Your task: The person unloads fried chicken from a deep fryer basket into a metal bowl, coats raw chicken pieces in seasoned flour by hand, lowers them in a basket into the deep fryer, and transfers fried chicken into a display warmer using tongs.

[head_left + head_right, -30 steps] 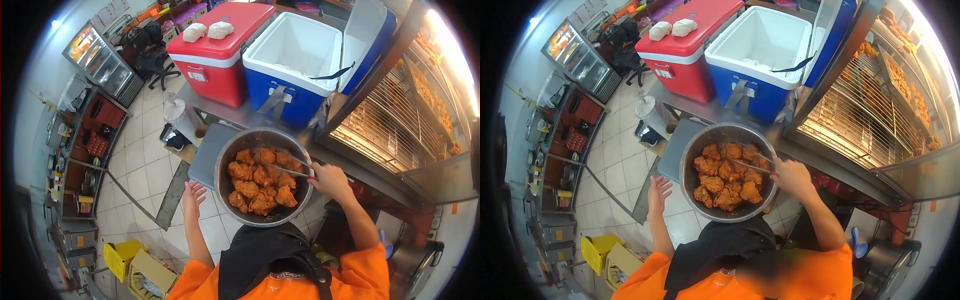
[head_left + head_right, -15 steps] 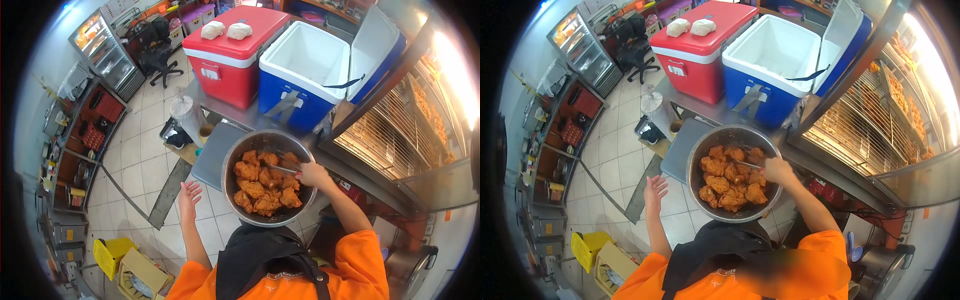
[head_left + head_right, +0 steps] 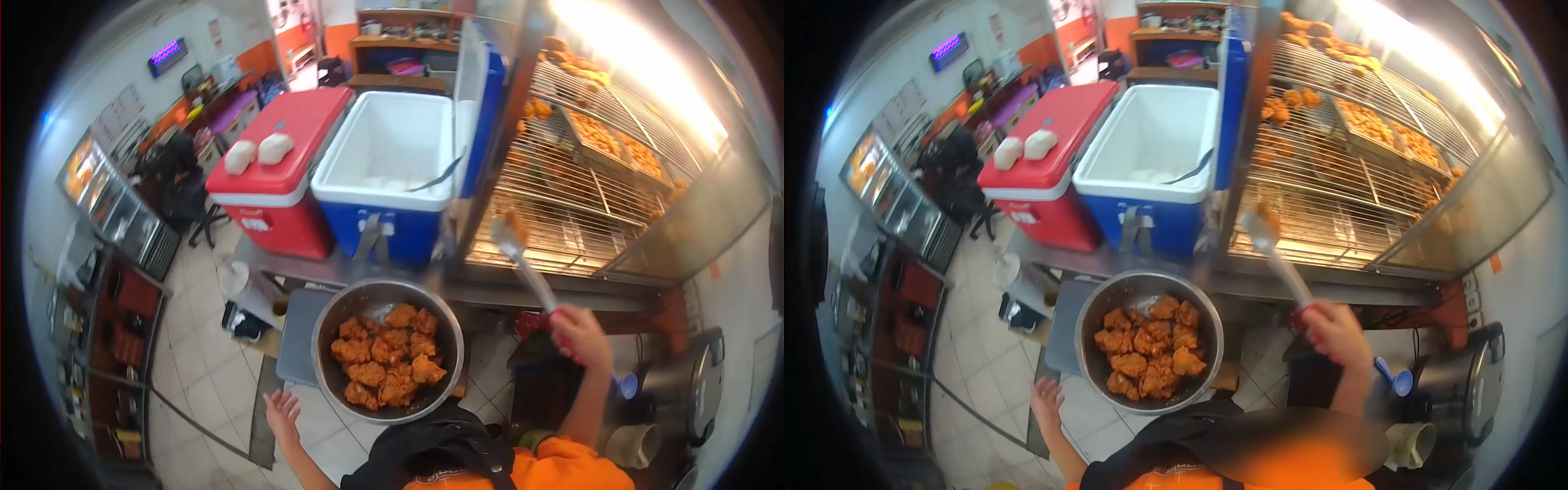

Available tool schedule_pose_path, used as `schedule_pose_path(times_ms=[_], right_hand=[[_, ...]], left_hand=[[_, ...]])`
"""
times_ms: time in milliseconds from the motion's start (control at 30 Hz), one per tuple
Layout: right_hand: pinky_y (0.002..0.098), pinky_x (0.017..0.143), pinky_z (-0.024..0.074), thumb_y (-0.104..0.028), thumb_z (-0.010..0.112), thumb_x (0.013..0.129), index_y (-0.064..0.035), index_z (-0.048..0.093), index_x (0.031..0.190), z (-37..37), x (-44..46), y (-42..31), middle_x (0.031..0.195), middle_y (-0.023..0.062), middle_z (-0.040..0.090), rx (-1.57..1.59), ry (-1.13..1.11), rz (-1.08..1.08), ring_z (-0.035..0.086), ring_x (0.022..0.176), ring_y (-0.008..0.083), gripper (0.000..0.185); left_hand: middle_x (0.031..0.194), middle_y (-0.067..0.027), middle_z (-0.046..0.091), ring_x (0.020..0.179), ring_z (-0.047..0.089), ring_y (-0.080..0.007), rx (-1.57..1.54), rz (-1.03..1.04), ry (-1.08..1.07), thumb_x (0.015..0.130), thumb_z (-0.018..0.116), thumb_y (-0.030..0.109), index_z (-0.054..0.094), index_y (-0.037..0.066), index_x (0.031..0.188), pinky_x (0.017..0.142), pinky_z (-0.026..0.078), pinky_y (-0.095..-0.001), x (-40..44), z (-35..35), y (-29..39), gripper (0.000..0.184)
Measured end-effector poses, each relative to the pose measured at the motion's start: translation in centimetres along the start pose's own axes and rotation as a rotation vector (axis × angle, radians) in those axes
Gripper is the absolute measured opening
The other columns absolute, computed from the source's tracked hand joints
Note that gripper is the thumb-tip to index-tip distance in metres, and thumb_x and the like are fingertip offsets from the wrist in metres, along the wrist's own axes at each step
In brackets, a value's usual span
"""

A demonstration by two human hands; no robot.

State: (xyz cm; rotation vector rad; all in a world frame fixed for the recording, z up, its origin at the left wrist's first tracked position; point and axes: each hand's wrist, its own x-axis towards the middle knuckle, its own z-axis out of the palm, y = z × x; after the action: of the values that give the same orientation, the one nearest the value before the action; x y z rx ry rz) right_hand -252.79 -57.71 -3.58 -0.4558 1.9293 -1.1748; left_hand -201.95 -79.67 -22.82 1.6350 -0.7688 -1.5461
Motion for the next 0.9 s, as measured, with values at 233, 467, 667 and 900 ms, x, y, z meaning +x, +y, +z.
schedule_pose_path(times_ms=[233, 467, 667, 900], right_hand=[[0.0426, 0.066, 0.0435, -0.031, 0.055, 0.08, 0.0031, 0.06, 0.085, -8.2, 14.4, -8.3, 0.076, 0.0207, 0.059, -0.719, 0.674, -0.363, 0.058, 0.074, 0.0343, 0.035], [0.0373, 0.074, 0.0493, -0.022, 0.054, 0.08, -0.0039, 0.062, 0.092, -6.8, 25.7, -12.3, 0.091, 0.0152, 0.062, -1.035, 0.733, -0.24, 0.06, 0.088, 0.029, 0.024], [0.0357, 0.054, 0.0424, -0.025, 0.056, 0.08, 0.001, 0.054, 0.079, -11.4, 15.4, -10.3, 0.071, 0.0142, 0.055, -1.114, 0.566, -0.589, 0.055, 0.061, 0.0228, 0.026], [0.0287, 0.06, 0.0461, -0.02, 0.068, 0.068, 0.0002, 0.057, 0.101, -0.8, 2.1, -5.0, 0.071, 0.0123, 0.061, -0.763, -0.188, -0.409, 0.058, 0.062, 0.0162, 0.04]], left_hand=[[0.108, -0.0143, 0.051, 0.095, 0.051, -0.0263, 0.027, 0.017, -0.047, 0.084, 0.034, 0.058, 0.04, 0.004, 0.119, 0.08, 0.037, -0.0419, 0.6, 4.5, 1.0, 0.064], [0.108, -0.013, 0.051, 0.094, 0.051, -0.0248, 0.019, 0.099, -0.087, 0.086, 0.034, 0.055, 0.041, 0.005, 0.119, 0.08, 0.036, -0.0409, 0.1, 7.3, 3.2, 0.061], [0.109, -0.0138, 0.052, 0.095, 0.052, -0.024, 0.019, 0.07, -0.004, 0.087, 0.032, 0.054, 0.039, 0.003, 0.121, 0.082, 0.038, -0.0396, -1.6, 3.2, 1.3, 0.062], [0.111, -0.0152, 0.051, 0.096, 0.052, -0.0246, 0.008, -0.012, 0.113, 0.088, 0.029, 0.053, 0.039, 0.001, 0.121, 0.083, 0.039, -0.0389, -3.7, 2.3, 1.2, 0.062]])
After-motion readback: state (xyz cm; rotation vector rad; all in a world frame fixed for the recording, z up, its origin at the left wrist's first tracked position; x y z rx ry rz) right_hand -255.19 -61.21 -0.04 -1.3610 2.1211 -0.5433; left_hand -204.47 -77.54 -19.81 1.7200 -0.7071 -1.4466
